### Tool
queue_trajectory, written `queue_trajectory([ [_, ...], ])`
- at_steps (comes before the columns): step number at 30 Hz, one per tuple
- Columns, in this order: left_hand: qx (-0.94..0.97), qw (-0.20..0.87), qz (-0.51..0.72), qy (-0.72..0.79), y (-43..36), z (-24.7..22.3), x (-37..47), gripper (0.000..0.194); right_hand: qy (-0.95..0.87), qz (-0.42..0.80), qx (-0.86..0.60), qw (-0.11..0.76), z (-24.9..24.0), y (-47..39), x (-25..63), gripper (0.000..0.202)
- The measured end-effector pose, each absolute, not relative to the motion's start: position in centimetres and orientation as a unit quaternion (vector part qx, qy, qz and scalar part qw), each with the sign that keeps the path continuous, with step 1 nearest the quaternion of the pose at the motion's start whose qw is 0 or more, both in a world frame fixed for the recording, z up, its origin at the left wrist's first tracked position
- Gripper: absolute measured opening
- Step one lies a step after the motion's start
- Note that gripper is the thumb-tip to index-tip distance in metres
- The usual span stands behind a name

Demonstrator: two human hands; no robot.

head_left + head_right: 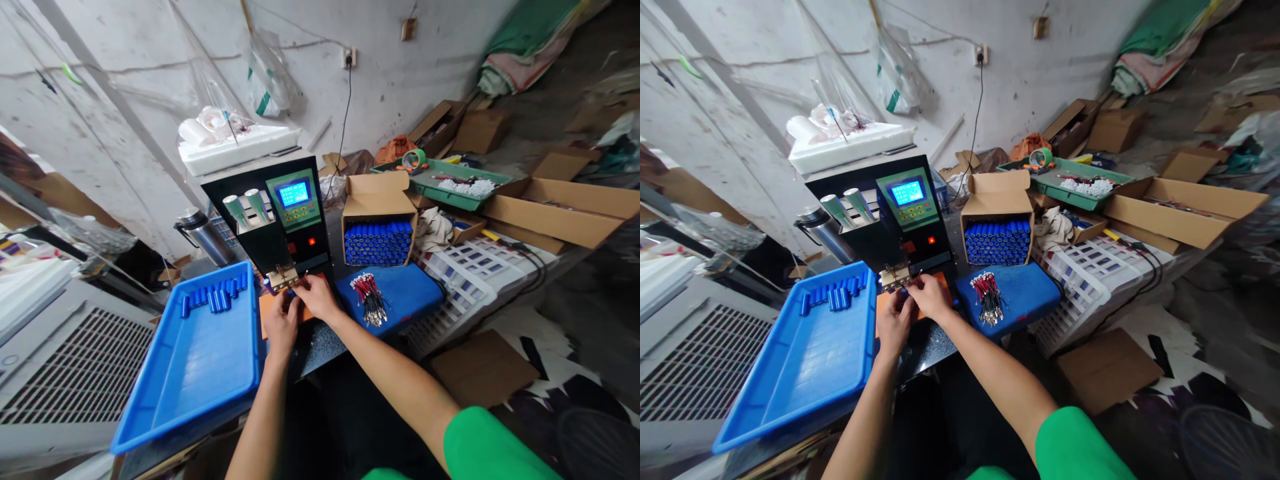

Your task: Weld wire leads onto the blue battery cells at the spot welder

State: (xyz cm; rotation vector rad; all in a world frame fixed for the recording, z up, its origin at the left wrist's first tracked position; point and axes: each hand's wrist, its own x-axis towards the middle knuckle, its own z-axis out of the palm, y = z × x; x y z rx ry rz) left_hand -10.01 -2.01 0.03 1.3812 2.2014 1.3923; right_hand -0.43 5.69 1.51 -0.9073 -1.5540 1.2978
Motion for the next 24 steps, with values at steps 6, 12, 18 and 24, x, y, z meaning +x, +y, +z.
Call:
queue_trajectory([
  [6,0.477,0.106,0.473,0.733,-2.0,0.1,-10.0,0.041,-0.62,0.532,-0.369,0.444,1.2,5.7,-0.6,0.009],
  [12,0.475,0.105,0.476,0.733,-2.0,-0.2,-10.1,0.037,-0.625,0.526,-0.38,0.434,1.4,5.6,-0.5,0.008],
  [18,0.47,0.114,0.486,0.728,-2.0,0.0,-9.8,0.039,-0.623,0.529,-0.364,0.447,0.7,5.9,-0.7,0.009],
  [24,0.475,0.097,0.466,0.74,-2.0,0.3,-9.7,0.036,-0.642,0.514,-0.348,0.45,-0.3,6.1,-0.2,0.011],
])
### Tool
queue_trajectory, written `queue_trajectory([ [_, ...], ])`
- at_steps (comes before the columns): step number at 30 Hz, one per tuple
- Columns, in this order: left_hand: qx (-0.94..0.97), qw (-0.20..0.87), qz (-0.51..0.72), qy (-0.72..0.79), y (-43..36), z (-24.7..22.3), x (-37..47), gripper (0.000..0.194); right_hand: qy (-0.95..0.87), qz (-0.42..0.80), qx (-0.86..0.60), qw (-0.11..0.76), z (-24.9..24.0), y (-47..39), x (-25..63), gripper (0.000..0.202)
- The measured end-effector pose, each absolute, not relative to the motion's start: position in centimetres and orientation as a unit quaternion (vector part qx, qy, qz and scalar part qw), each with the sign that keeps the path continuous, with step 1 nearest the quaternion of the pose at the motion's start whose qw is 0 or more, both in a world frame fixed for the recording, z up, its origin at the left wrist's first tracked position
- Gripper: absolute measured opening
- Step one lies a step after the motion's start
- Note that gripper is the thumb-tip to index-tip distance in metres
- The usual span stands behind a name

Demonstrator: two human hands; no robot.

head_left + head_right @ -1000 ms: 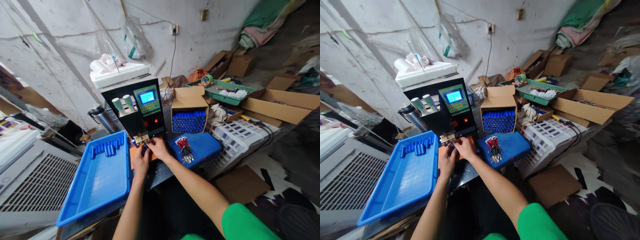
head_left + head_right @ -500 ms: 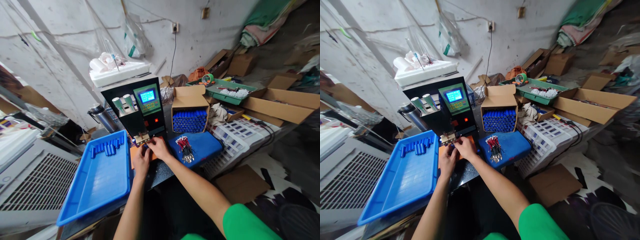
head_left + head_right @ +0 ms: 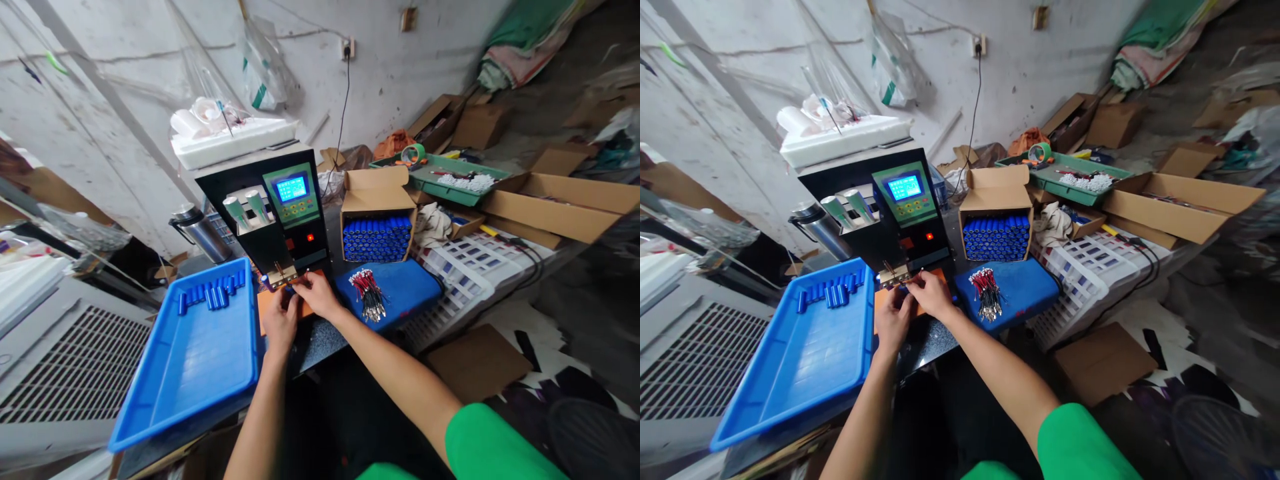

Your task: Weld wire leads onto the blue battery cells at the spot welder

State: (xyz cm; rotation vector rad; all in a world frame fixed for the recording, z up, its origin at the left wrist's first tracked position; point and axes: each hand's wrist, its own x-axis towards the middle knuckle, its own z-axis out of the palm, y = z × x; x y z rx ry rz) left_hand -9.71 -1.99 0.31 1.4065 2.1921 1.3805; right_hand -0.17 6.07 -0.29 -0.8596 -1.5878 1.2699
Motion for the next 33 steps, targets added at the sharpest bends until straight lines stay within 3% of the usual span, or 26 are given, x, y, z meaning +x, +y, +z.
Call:
queue_trajectory([
  [8,0.48,0.098,0.462,0.74,-2.0,0.1,-9.9,0.033,-0.682,0.489,-0.339,0.426,-1.1,5.7,0.8,0.014],
  [21,0.519,0.14,0.475,0.697,-2.2,0.4,-10.3,0.032,-0.621,0.626,-0.277,0.383,0.0,6.2,2.1,0.029],
  [33,0.517,0.119,0.471,0.704,-2.0,0.1,-10.5,0.032,-0.609,0.63,-0.279,0.393,-0.2,6.5,1.9,0.031],
])
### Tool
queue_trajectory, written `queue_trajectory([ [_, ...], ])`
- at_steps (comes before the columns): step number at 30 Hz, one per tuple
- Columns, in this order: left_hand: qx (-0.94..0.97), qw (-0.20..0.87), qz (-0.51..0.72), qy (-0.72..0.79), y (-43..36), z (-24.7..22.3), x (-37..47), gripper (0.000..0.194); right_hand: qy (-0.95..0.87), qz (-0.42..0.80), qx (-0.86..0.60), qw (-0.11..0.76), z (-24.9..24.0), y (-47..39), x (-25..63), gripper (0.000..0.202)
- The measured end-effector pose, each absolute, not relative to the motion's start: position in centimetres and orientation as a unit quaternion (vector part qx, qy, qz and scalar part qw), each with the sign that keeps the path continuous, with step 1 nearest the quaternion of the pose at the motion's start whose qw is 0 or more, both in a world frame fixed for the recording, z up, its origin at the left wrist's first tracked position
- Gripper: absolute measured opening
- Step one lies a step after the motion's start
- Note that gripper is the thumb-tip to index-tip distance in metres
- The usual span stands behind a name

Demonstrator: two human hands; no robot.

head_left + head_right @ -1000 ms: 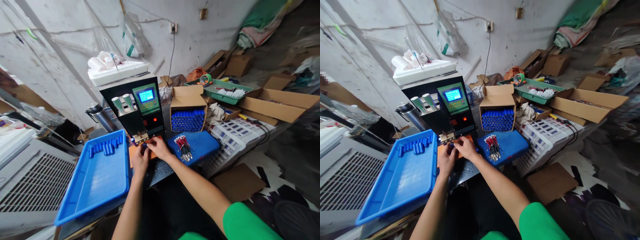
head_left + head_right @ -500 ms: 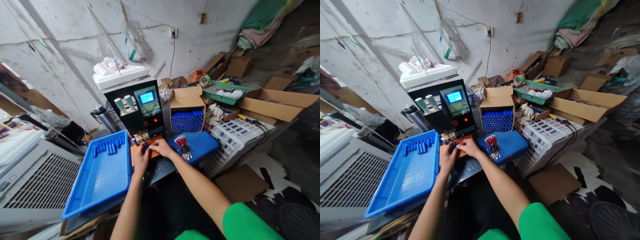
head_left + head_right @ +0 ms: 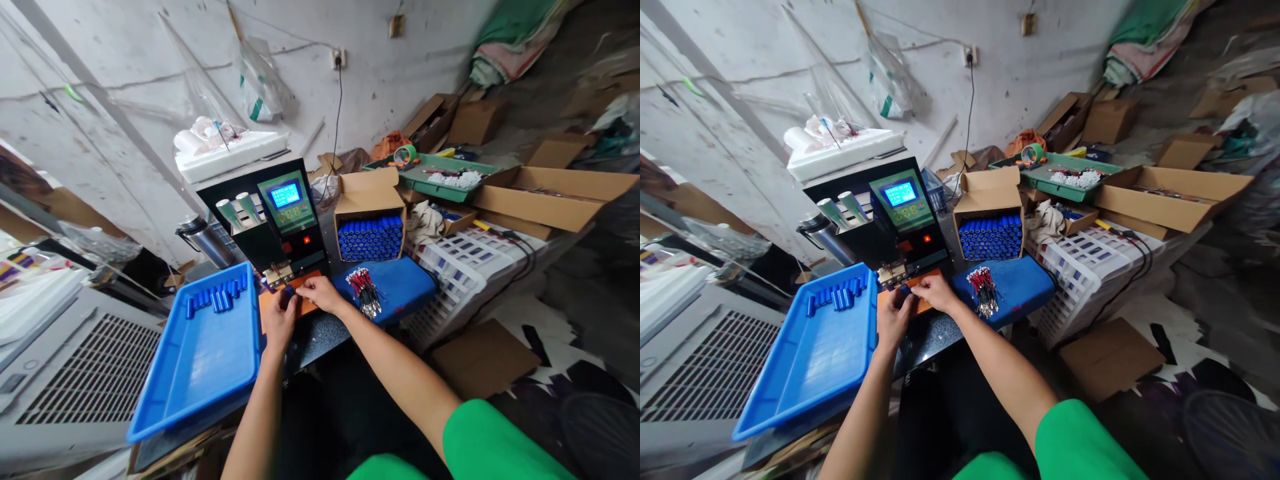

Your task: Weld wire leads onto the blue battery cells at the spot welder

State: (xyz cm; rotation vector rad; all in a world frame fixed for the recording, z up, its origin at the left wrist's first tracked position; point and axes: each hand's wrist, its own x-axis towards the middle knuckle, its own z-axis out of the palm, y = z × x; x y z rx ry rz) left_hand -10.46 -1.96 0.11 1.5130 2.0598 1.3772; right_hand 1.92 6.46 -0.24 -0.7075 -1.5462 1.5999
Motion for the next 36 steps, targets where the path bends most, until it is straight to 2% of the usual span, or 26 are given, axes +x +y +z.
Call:
queue_trajectory([
  [6,0.484,0.112,0.552,0.669,-3.3,0.2,-10.5,0.036,-0.596,0.632,-0.283,0.407,-0.6,6.7,1.7,0.032],
  [15,0.557,0.054,0.48,0.676,-5.9,-0.3,-9.8,0.024,-0.572,0.65,-0.277,0.417,-0.6,6.7,1.7,0.028],
  [22,0.503,0.178,0.514,0.671,-4.7,-0.1,-9.8,0.03,-0.618,0.644,-0.22,0.394,-0.6,6.5,2.3,0.023],
  [26,0.508,0.196,0.502,0.672,-3.9,-0.5,-10.2,0.033,-0.627,0.648,-0.208,0.379,-1.0,6.5,2.3,0.021],
  [32,0.516,0.18,0.504,0.668,-4.0,-0.8,-10.0,0.031,-0.629,0.64,-0.224,0.381,-1.2,6.6,2.1,0.022],
  [36,0.535,0.062,0.512,0.669,-4.7,-0.6,-9.8,0.024,-0.6,0.655,-0.236,0.393,-0.9,6.7,2.3,0.026],
])
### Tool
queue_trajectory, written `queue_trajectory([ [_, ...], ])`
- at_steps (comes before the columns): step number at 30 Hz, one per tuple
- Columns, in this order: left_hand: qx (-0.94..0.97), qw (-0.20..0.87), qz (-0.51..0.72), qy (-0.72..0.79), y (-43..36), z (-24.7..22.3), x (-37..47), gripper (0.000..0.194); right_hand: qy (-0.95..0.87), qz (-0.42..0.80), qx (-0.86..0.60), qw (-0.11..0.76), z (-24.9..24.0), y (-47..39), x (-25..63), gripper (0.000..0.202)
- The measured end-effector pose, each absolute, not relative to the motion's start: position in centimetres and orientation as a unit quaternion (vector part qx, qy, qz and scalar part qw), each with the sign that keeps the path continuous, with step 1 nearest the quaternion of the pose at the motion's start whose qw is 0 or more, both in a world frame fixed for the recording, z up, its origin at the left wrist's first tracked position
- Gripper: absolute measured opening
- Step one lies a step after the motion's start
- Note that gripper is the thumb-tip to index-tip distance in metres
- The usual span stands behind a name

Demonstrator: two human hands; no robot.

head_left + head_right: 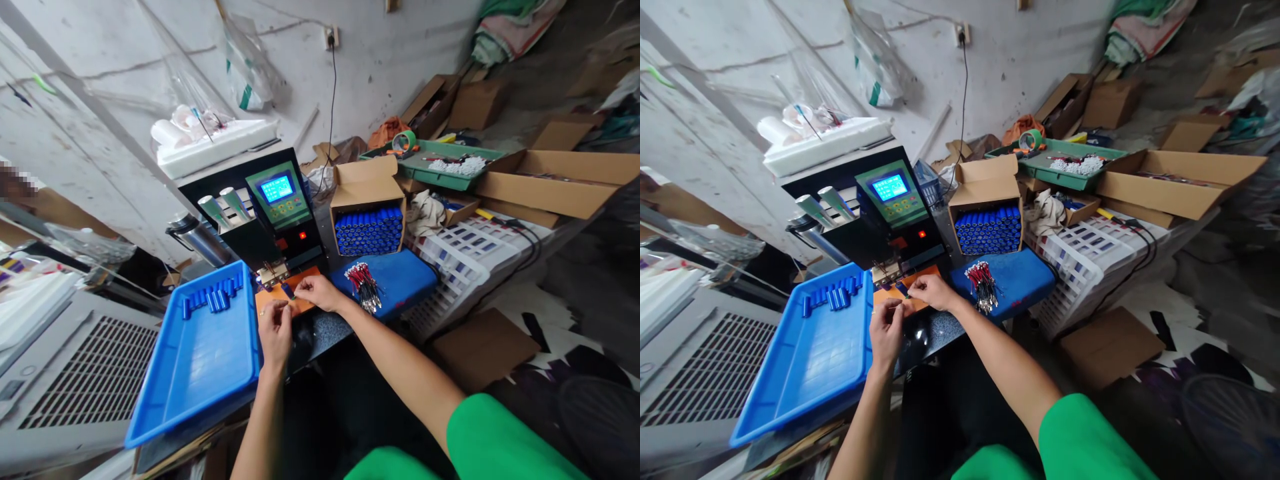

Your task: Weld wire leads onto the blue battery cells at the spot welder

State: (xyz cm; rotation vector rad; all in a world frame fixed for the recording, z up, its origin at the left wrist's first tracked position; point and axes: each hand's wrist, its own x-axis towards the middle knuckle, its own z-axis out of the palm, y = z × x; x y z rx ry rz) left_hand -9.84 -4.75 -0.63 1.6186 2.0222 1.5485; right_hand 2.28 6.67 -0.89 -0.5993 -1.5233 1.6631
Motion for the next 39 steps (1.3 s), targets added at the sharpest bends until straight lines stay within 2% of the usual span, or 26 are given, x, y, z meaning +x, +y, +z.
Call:
queue_trajectory([
  [3,0.593,0.006,0.463,0.658,-4.8,-0.6,-10.1,0.022,-0.558,0.692,-0.235,0.394,-0.5,6.8,2.6,0.029],
  [8,0.643,0.06,0.393,0.655,-3.7,-0.8,-10.6,0.045,-0.484,0.732,-0.251,0.408,-0.1,7.1,2.8,0.036],
  [13,0.623,0.075,0.405,0.665,-3.4,-1.0,-10.7,0.051,-0.475,0.729,-0.259,0.42,-0.4,7.4,2.5,0.038],
  [21,0.502,0.187,0.513,0.67,-3.1,-0.4,-10.8,0.046,-0.504,0.707,-0.278,0.412,-0.7,7.4,2.0,0.031],
  [26,0.532,0.146,0.473,0.687,-1.3,0.5,-11.6,0.035,-0.515,0.693,-0.289,0.414,-0.5,7.4,1.9,0.028],
  [30,0.525,0.179,0.463,0.691,-0.7,0.4,-11.5,0.037,-0.509,0.698,-0.286,0.415,-0.3,7.3,2.1,0.029],
  [39,0.523,0.153,0.456,0.704,-1.2,-0.5,-11.0,0.036,-0.502,0.697,-0.28,0.427,0.3,6.8,1.4,0.03],
])
